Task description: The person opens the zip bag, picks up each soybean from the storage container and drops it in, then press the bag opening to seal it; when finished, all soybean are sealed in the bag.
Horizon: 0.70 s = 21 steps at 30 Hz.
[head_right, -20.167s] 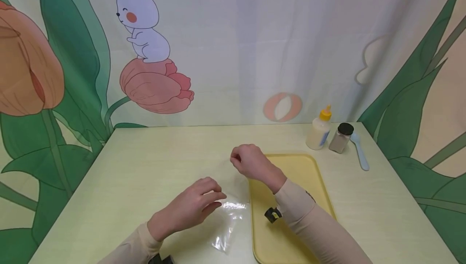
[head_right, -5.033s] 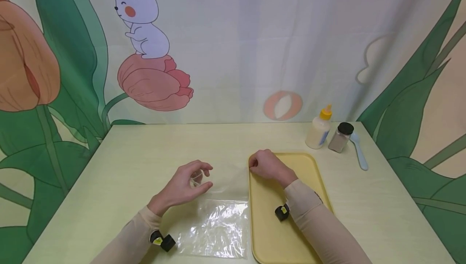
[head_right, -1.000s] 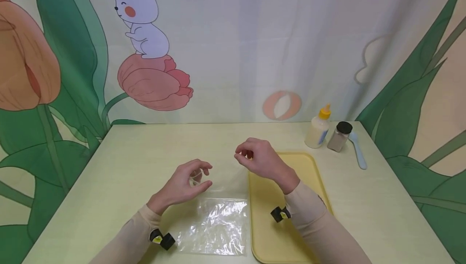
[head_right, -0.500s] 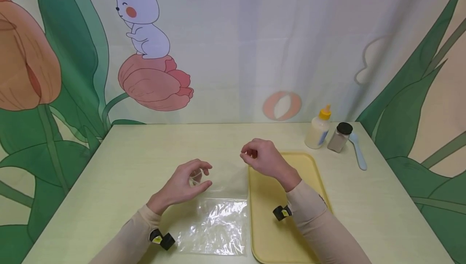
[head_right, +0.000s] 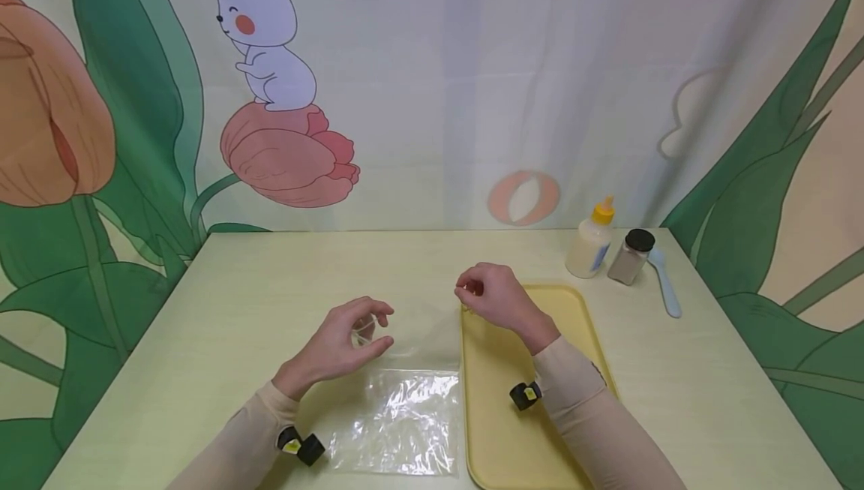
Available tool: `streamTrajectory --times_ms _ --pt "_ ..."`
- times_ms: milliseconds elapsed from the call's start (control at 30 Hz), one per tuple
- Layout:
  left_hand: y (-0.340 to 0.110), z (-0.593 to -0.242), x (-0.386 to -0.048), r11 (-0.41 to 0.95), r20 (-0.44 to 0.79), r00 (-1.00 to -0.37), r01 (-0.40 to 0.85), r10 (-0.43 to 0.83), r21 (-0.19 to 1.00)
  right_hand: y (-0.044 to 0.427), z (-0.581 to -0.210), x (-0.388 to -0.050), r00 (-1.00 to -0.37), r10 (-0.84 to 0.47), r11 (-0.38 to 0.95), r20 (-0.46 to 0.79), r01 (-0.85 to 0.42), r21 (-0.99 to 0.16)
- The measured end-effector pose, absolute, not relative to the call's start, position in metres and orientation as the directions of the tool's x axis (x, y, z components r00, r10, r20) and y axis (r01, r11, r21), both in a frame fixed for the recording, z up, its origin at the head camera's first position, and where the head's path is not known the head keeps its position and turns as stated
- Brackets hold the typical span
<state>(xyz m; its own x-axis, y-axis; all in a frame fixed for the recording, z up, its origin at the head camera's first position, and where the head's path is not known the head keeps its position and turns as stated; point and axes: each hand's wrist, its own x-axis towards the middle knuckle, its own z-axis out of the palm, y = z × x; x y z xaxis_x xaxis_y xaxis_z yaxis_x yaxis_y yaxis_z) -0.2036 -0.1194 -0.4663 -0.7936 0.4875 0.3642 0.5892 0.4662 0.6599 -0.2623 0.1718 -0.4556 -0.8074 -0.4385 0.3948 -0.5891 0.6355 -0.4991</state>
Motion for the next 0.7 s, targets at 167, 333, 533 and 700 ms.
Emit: streamTrajectory --times_ms 167,333,533,700 --pt "-0.12 -0.466 -0.204 0.469 0.355 -0.797 0.583 0.489 0.663 0.175 -0.463 -0.267 -0.821 -0.431 0.649 0.375 -0.571 -0.503" --pt "-0.119 -0.466 -0.203 0.471 0.345 -0.799 0.578 0.492 0.667 0.177 -0.469 -0.271 -0.84 -0.418 0.658 0.348 -0.543 -0.521" --pt "-0.119 -0.466 -0.203 0.471 0.335 -0.802 0.571 0.494 0.673 0.178 -0.475 -0.273 -0.858 -0.408 0.669 0.313 -0.514 -0.537" --pt "-0.119 -0.466 -0.202 0.475 0.333 -0.803 0.571 0.495 0.669 0.178 -0.481 -0.276 -0.871 -0.408 0.69 0.274 -0.491 -0.532"
